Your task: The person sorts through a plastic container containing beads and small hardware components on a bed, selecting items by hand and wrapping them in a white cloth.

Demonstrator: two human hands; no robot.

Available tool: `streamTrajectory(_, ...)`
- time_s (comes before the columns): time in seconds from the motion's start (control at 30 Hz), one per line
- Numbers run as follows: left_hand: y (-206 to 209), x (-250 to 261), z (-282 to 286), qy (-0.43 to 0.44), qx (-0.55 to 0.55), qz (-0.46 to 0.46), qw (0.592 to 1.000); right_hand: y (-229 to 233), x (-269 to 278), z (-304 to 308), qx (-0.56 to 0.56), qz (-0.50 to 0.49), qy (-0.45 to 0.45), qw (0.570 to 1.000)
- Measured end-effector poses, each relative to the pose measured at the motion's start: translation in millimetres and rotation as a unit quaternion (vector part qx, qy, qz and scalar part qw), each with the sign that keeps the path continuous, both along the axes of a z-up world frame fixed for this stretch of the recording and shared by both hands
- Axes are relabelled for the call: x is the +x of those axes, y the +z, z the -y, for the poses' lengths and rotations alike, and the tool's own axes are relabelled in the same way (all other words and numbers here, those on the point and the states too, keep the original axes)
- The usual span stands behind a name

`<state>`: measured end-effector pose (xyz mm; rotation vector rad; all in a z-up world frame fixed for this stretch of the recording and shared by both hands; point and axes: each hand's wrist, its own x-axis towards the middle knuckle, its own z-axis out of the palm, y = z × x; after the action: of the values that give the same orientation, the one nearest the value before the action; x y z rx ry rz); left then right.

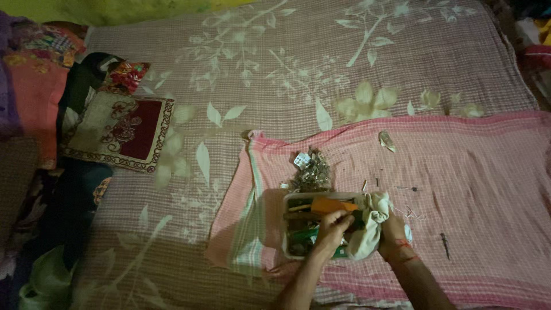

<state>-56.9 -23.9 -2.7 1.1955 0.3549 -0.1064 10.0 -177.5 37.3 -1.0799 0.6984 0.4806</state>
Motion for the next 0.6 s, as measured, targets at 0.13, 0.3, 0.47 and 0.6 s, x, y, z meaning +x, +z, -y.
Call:
streamTrajectory(0.13, -17.2, -2.2, 9.1, 0.05, 0.02, -0.003, 0.999, -26.2, -6.9, -0.9, 0.155, 0.047, 0.028, 0.986)
streamTrajectory(0.3, -42.7, -6.2, 17.1, 0.088, 0.036, 0.027, 0.995, -84.5, -4.0, 8.5, 0.186, 0.029, -0.021, 0.982)
streamTrajectory(0.47, -57.1, -6.3, 23.8, 0.12, 0.126, 0.035, 0.984, -83.9, -4.1, 7.5, 0.182, -0.03, -0.029, 0.982)
streamTrajectory(0.6, -63.3, -10.0, 32.3, 0.121, 0.092, 0.009, 0.988, -67.8, -5.7, 2.1, -0.002, -0.091, -0.225, 0.97)
